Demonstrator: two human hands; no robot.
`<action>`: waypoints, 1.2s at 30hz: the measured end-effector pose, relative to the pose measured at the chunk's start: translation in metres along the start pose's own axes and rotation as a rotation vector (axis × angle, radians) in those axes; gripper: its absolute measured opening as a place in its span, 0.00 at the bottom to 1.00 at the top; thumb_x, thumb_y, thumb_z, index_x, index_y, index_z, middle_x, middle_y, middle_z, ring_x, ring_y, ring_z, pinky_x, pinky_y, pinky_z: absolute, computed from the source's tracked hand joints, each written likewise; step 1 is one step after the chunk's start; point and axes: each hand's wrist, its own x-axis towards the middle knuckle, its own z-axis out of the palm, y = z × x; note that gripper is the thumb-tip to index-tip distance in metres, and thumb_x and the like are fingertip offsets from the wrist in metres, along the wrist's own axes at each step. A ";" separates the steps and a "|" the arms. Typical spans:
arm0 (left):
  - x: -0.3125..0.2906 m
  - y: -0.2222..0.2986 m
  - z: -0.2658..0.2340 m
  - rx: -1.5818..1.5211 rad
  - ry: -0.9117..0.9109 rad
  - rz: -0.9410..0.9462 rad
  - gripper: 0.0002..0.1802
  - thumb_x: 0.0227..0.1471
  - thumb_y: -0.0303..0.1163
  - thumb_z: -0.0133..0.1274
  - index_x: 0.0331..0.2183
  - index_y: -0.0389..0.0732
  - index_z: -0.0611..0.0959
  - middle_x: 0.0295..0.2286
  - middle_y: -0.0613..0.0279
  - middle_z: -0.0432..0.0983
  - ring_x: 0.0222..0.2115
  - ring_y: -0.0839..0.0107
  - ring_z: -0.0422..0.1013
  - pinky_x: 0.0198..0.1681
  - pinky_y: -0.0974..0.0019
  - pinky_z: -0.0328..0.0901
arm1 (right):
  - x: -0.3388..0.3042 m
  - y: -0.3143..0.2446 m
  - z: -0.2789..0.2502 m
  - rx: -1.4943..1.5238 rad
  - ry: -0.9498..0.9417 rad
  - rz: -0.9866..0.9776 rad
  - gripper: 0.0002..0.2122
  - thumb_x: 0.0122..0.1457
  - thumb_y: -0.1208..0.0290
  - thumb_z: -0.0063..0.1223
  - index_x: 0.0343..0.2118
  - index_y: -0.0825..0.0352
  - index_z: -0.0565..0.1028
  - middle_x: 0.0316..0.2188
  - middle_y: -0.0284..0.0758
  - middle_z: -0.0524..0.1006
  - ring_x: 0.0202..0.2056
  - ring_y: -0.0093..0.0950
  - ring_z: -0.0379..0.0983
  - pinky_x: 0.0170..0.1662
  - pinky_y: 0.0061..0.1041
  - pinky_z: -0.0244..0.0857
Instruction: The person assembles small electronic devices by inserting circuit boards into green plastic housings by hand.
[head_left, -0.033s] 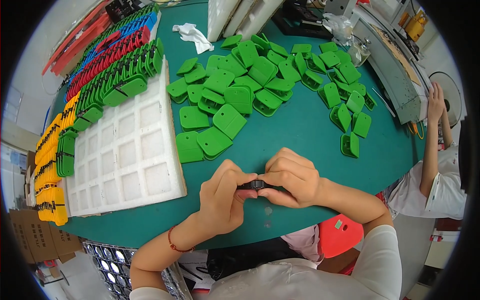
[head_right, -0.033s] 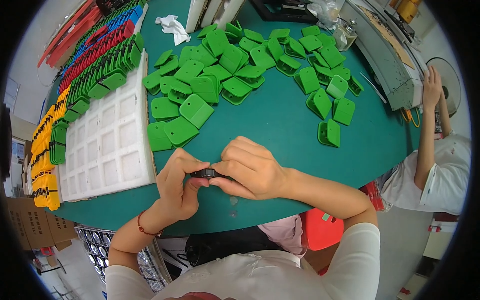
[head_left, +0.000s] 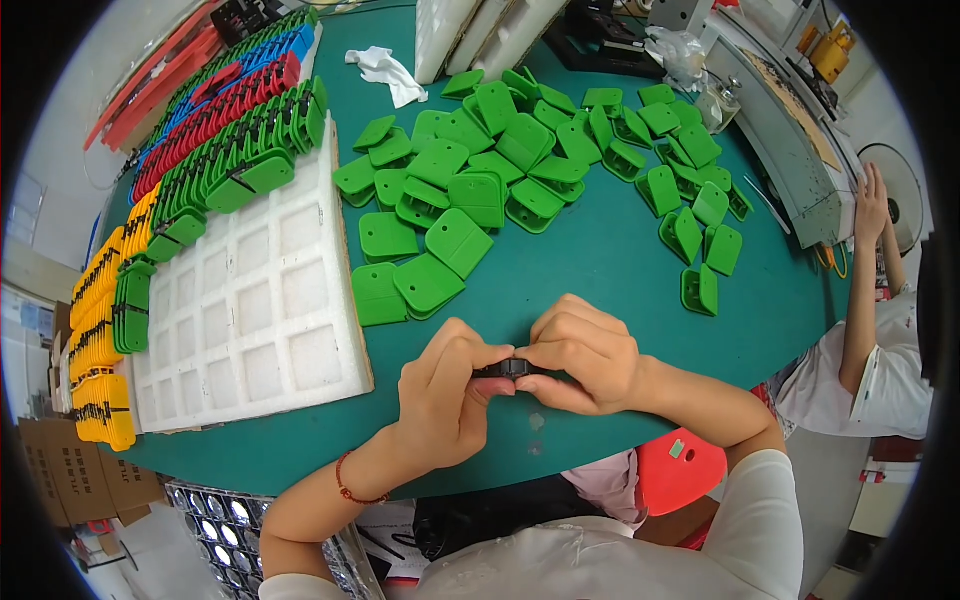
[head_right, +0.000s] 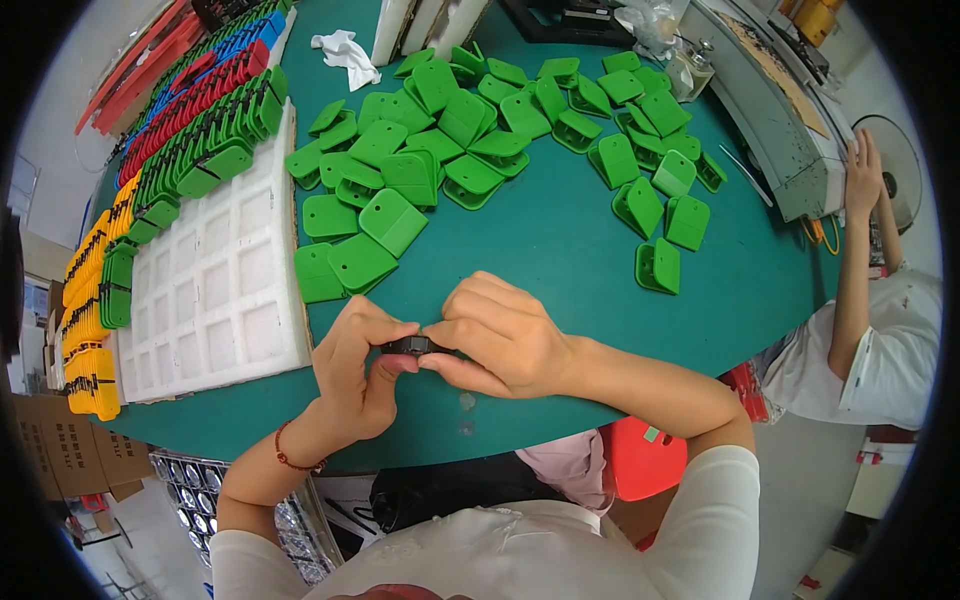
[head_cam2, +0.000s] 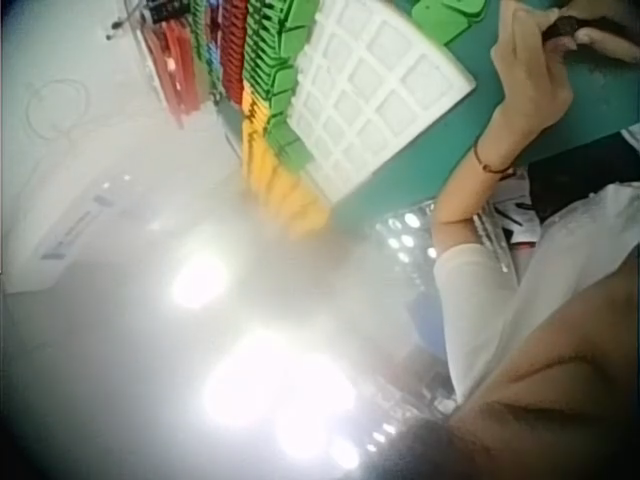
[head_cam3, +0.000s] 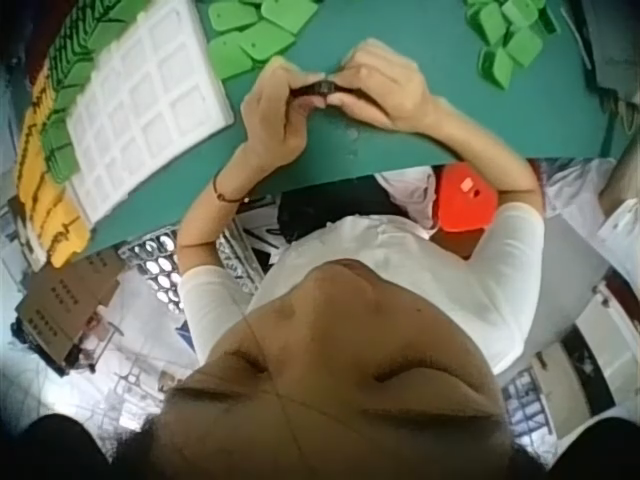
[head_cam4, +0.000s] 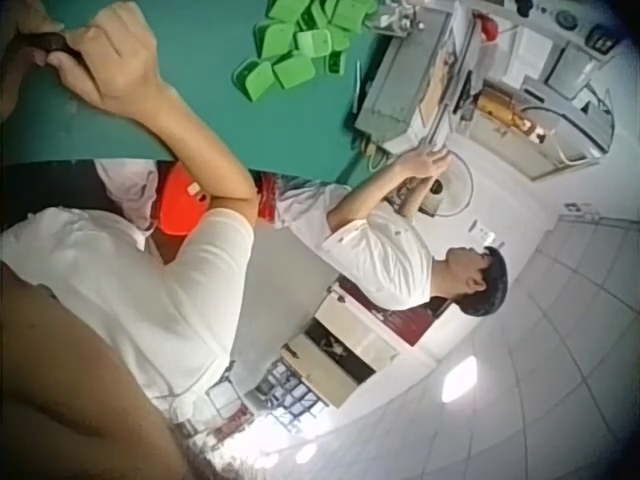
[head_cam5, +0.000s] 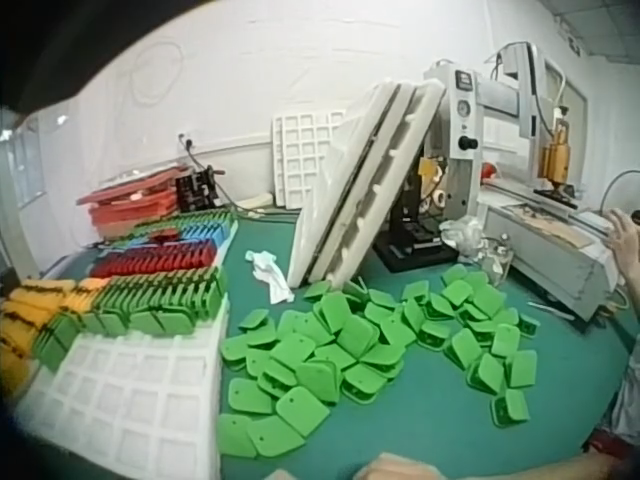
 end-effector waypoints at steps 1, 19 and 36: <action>0.002 0.000 0.000 -0.001 -0.001 0.001 0.12 0.41 0.18 0.57 0.31 0.31 0.74 0.23 0.53 0.70 0.20 0.64 0.66 0.19 0.71 0.61 | 0.000 0.001 0.000 0.010 -0.005 0.043 0.10 0.43 0.75 0.62 0.27 0.71 0.72 0.21 0.35 0.68 0.22 0.32 0.65 0.24 0.28 0.58; 0.004 -0.016 0.003 -0.861 0.008 -0.423 0.14 0.42 0.12 0.53 0.34 0.36 0.73 0.36 0.56 0.71 0.40 0.69 0.67 0.45 0.69 0.63 | -0.002 0.008 -0.001 -0.023 0.043 0.040 0.22 0.40 0.71 0.65 0.40 0.66 0.70 0.34 0.37 0.70 0.32 0.35 0.68 0.36 0.31 0.62; 0.002 -0.009 0.004 -0.612 0.023 -0.455 0.17 0.41 0.11 0.53 0.35 0.36 0.70 0.36 0.56 0.70 0.39 0.72 0.67 0.45 0.71 0.62 | 0.004 0.013 -0.015 0.042 -0.061 0.149 0.12 0.47 0.71 0.57 0.34 0.69 0.72 0.35 0.37 0.72 0.37 0.33 0.69 0.40 0.30 0.60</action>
